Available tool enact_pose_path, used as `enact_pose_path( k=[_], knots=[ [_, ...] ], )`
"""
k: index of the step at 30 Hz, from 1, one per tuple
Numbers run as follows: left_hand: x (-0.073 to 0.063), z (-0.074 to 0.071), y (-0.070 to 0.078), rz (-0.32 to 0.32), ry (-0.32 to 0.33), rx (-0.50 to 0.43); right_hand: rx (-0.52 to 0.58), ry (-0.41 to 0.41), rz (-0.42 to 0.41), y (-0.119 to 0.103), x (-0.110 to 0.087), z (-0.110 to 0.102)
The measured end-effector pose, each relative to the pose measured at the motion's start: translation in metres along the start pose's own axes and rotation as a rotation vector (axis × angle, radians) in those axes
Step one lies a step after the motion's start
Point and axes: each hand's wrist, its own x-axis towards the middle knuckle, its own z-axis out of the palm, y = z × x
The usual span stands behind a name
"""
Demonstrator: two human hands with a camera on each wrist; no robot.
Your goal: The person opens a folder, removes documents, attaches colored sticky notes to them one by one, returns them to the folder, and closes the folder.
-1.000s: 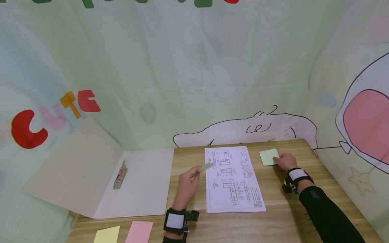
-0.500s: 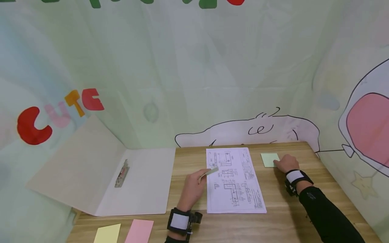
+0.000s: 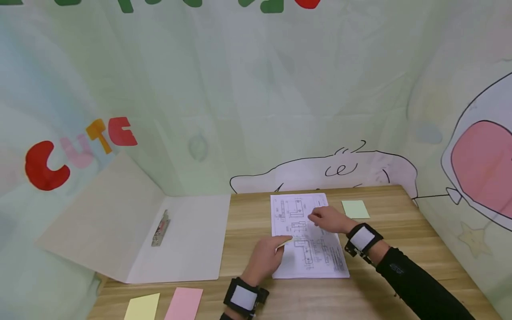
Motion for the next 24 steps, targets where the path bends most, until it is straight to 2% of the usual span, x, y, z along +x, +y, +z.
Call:
enact_pose_path(
  k=[2, 5, 7, 10, 14, 18, 20, 24],
  knots=[
    [-0.001, 0.001, 0.001, 0.032, -0.007, 0.026, 0.112, -0.128, -0.026, -0.017, -0.001, 0.008],
    [-0.002, 0.003, 0.001, 0.107, 0.021, 0.075, 0.232, -0.286, -0.060, -0.034, -0.003, 0.017],
    [-0.002, 0.004, 0.001, 0.161, 0.052, 0.091, 0.256, -0.356, -0.088, -0.040, -0.002, 0.021],
    [-0.002, 0.004, 0.000, 0.225, 0.090, 0.107, 0.223, -0.398, -0.149, -0.044, 0.000, 0.025],
    [-0.001, 0.001, -0.001, 0.268, 0.092, 0.152, 0.234, -0.396, -0.157, -0.044, 0.004, 0.028],
    [0.005, 0.000, -0.006, 0.274, 0.055, 0.256, 0.247, -0.343, -0.126, -0.041, 0.011, 0.031],
    [0.009, -0.001, -0.008, 0.260, 0.018, 0.334, 0.222, -0.287, -0.125, -0.039, 0.015, 0.032],
    [0.018, -0.002, -0.009, 0.192, -0.113, 0.495, 0.115, -0.146, -0.110, -0.039, 0.027, 0.035]
  ],
)
